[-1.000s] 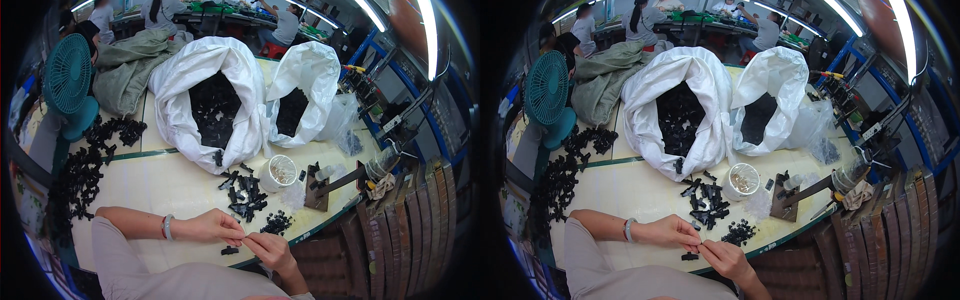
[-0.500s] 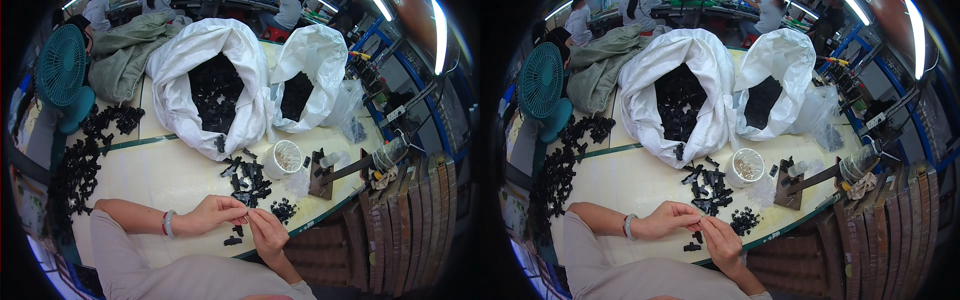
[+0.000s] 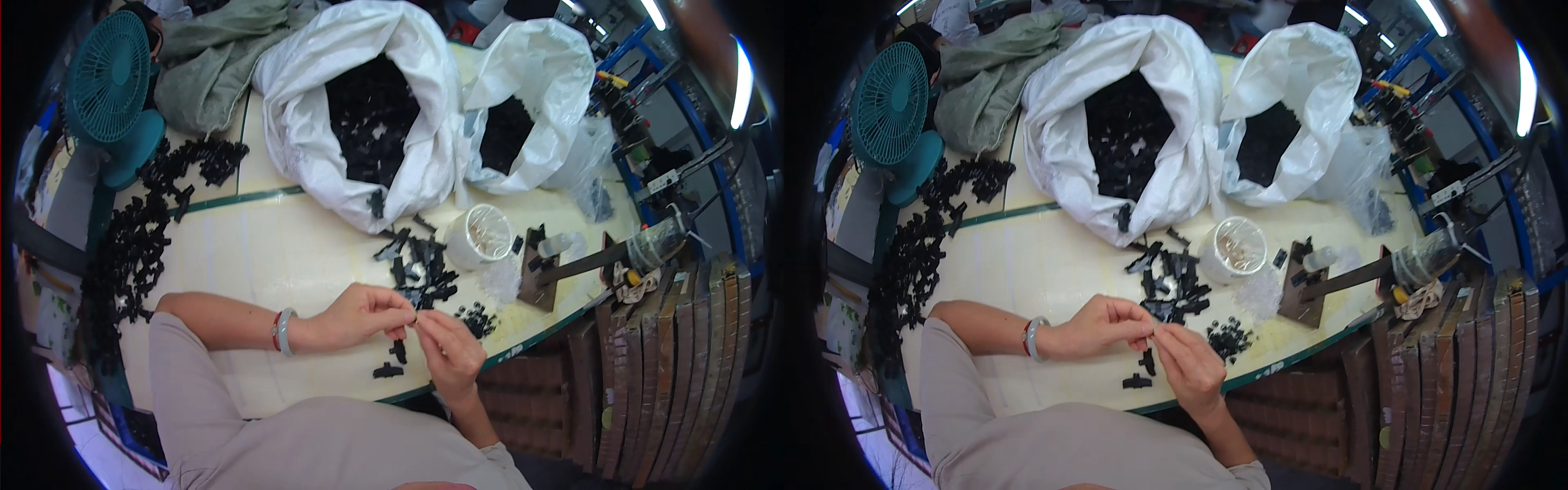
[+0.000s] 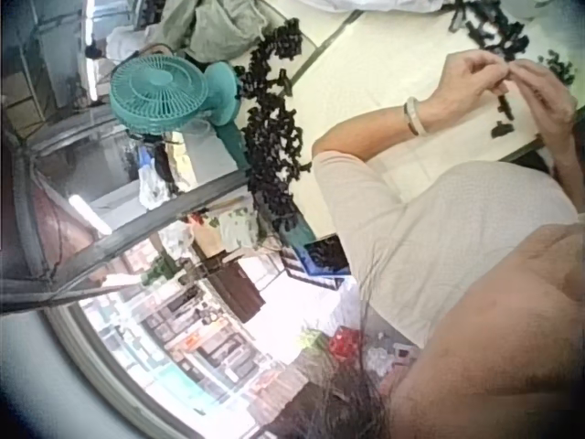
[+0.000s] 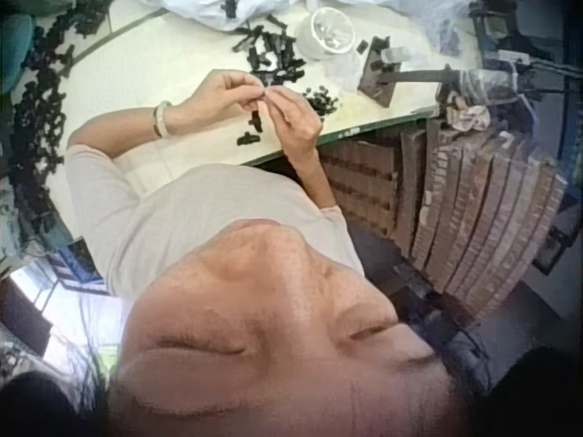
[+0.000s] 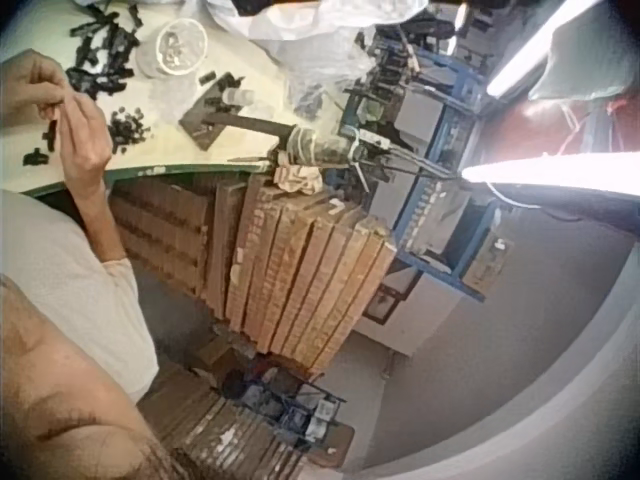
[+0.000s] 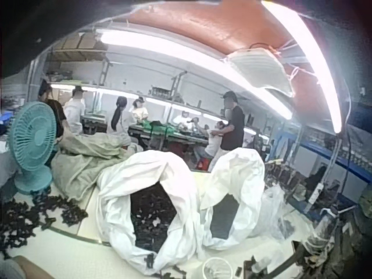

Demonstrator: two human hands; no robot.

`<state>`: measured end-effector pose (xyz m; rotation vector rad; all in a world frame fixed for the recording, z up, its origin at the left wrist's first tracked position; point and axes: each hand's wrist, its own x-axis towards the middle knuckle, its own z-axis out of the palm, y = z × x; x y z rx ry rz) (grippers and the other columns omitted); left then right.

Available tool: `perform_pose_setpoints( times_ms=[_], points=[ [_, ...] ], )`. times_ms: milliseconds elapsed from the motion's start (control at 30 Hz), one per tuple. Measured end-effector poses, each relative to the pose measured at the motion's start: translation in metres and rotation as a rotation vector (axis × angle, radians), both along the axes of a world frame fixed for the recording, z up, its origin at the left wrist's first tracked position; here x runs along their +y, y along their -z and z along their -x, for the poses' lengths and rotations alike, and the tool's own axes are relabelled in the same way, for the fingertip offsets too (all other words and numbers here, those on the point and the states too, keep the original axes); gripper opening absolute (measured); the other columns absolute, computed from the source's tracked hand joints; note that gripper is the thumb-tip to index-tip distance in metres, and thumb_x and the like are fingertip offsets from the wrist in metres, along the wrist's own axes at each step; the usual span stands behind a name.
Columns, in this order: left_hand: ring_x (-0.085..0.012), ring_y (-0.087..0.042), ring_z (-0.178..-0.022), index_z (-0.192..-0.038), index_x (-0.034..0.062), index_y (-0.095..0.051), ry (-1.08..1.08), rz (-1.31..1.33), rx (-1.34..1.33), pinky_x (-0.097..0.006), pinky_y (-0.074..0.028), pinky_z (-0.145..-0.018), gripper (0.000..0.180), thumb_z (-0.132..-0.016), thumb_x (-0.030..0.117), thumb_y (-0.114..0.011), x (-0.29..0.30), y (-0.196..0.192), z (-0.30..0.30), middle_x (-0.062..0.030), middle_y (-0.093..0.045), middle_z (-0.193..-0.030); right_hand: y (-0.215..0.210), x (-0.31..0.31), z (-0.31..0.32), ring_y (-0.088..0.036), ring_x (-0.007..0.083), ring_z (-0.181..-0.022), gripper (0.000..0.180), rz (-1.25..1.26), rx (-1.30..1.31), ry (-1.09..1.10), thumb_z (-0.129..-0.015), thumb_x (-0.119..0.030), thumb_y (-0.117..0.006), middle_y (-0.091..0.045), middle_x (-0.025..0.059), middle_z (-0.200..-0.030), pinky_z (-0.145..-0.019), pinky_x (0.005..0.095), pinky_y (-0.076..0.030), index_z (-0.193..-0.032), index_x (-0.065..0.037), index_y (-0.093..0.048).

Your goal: Assembling small black plastic components at a workbench in a manufacturing environment.

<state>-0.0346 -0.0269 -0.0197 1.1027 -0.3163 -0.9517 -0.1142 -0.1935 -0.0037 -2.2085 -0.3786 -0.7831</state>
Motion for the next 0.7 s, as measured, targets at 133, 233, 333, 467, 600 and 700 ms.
perform_pose_setpoints(
  times_ms=[133,233,333,467,600,700],
  points=[
    [-0.0093,-0.063,-0.076,-0.098,-0.0021,-0.065,0.021,0.021,-0.013,-0.023,-0.052,-0.070,0.023,-0.092,0.019,-0.059,0.001,-0.010,-0.004,-0.0058,-0.066,-0.088,-0.004,-0.002,0.000,-0.066,0.0261,-0.078,0.026,-0.065,0.032,-0.003,-0.071,0.011,-0.069,-0.066,0.0157,-0.089,-0.068,0.0303,-0.053,-0.096,0.002,-0.065],
    [-0.0096,-0.063,-0.075,-0.099,-0.0021,-0.065,0.034,0.028,0.014,-0.022,-0.052,-0.069,0.025,-0.093,0.020,-0.058,0.003,-0.019,-0.007,-0.0067,-0.067,-0.089,0.000,-0.006,-0.003,-0.066,0.0236,-0.079,0.027,-0.220,0.082,-0.042,-0.072,0.011,-0.069,-0.067,0.0151,-0.090,-0.068,0.0287,-0.053,-0.097,0.002,-0.065],
    [-0.0096,-0.063,-0.074,-0.100,-0.0023,-0.065,0.037,0.012,0.017,-0.022,-0.052,-0.067,0.026,-0.094,0.022,-0.057,0.003,-0.019,-0.008,-0.0071,-0.067,-0.089,0.006,-0.007,-0.001,-0.065,0.0228,-0.079,0.026,-0.294,0.123,-0.056,-0.072,0.012,-0.068,-0.067,0.0153,-0.090,-0.068,0.0277,-0.052,-0.096,0.002,-0.065],
    [-0.0109,-0.064,-0.075,-0.104,-0.0008,-0.064,0.065,-0.052,0.002,-0.022,-0.050,-0.063,0.021,-0.094,0.016,-0.056,0.003,-0.017,-0.011,-0.0071,-0.067,-0.092,0.011,-0.010,0.000,-0.065,0.0203,-0.077,0.026,-0.351,0.132,-0.043,-0.071,0.015,-0.067,-0.067,0.0155,-0.090,-0.067,0.0262,-0.052,-0.094,0.003,-0.065],
    [-0.0076,-0.060,-0.067,-0.102,0.0013,-0.065,0.051,-0.319,-0.586,-0.022,-0.047,-0.059,0.019,-0.089,0.015,-0.063,0.006,-0.024,-0.023,-0.0044,-0.064,-0.081,-0.005,-0.040,-0.004,-0.062,0.0146,-0.074,0.023,-0.267,0.078,0.179,-0.073,0.013,-0.068,-0.067,0.0137,-0.091,-0.065,0.0227,-0.050,-0.093,0.003,-0.067],
    [-0.0148,-0.057,-0.067,-0.103,0.0032,-0.063,0.016,-0.270,-1.099,-0.026,-0.046,-0.058,0.026,-0.080,0.011,-0.071,0.007,-0.015,-0.021,-0.0058,-0.061,-0.084,-0.005,-0.066,-0.012,-0.061,0.0136,-0.076,0.021,-0.109,0.013,0.229,-0.074,0.012,-0.068,-0.067,0.0123,-0.091,-0.063,0.0213,-0.049,-0.092,0.002,-0.067]
  ],
)
